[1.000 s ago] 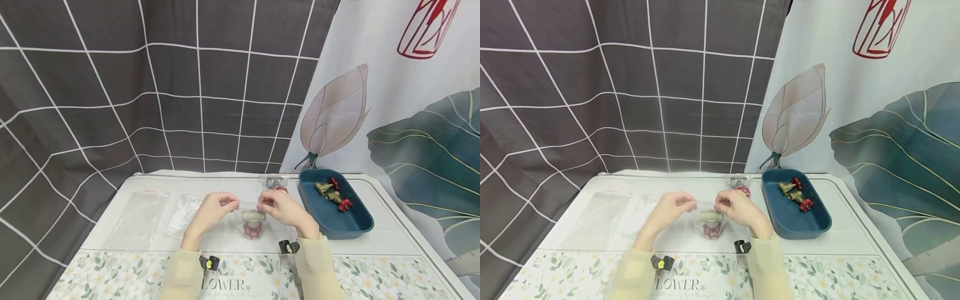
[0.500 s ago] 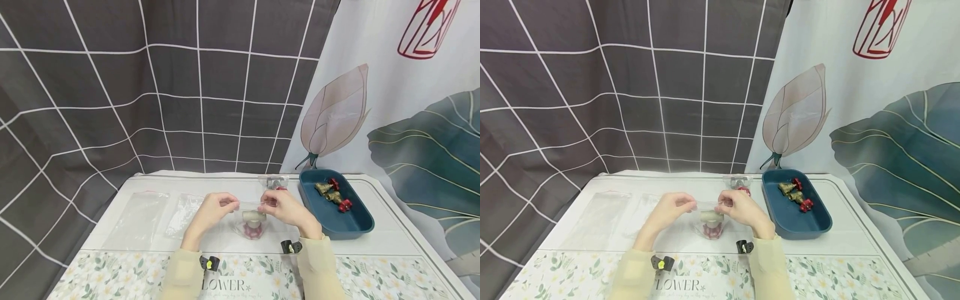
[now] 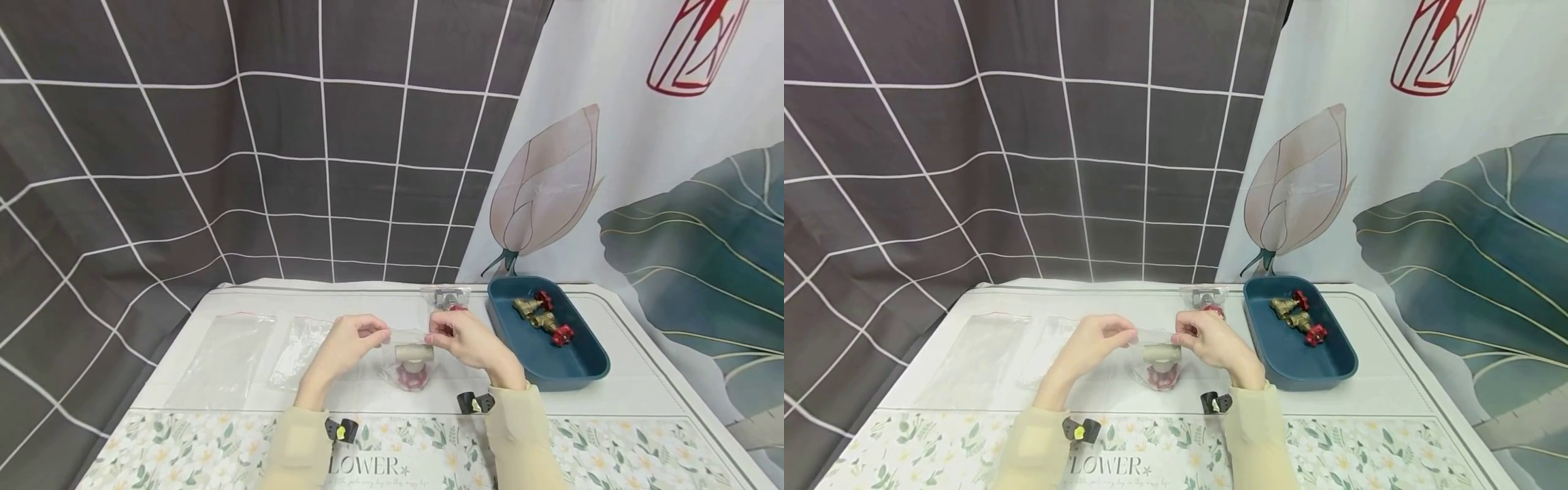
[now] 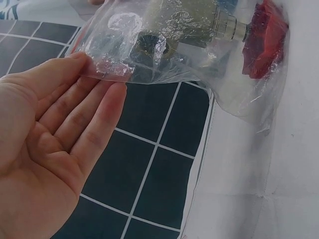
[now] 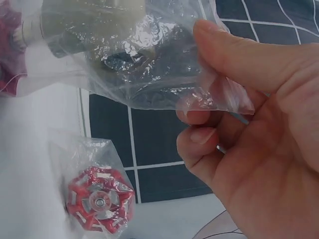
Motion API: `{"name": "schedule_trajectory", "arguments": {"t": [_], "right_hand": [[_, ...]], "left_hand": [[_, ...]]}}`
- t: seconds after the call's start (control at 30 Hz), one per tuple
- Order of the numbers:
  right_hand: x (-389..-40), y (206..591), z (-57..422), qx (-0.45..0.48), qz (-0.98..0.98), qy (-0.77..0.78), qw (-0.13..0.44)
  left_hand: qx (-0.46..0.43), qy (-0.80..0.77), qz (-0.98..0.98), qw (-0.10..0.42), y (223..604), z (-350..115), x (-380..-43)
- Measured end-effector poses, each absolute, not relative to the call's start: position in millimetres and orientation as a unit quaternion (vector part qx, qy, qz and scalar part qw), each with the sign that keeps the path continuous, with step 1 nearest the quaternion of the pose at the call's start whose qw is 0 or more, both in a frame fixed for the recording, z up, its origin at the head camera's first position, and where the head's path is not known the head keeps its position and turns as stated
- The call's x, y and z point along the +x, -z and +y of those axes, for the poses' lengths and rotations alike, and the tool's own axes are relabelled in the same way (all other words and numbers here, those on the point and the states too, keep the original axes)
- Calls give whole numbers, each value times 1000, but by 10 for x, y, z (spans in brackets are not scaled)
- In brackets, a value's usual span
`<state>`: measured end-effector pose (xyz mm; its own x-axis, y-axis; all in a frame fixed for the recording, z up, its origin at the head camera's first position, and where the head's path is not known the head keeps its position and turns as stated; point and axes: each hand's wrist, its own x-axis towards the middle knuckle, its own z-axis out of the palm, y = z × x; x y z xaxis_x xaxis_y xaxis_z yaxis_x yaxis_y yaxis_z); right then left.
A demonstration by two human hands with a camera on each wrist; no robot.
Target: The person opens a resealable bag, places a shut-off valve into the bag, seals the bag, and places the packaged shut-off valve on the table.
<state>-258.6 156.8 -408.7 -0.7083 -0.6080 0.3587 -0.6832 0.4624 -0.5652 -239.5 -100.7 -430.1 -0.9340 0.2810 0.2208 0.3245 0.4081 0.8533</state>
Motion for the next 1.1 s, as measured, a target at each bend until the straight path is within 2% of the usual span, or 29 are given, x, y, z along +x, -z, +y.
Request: {"name": "schedule_trajectory", "arguments": {"t": [0.33, 0.67, 0.93, 1.1], "right_hand": [[-2598, 4099, 1635, 347, -870, -349, 26], [-2586, 4099, 1629, 382, -856, -348, 25], [-2580, 4091, 1693, 332, -875, -352, -11], [-2589, 4125, 1733, 343, -870, -354, -5]], "left_hand": [[-171, 513, -841, 15, 4275, -1013, -2390], [-179, 515, -838, 14, 4269, -1016, -2377], [-175, 516, -839, 15, 4281, -1023, -2392], [-176, 514, -839, 18, 4282, -1029, -2389]]}}
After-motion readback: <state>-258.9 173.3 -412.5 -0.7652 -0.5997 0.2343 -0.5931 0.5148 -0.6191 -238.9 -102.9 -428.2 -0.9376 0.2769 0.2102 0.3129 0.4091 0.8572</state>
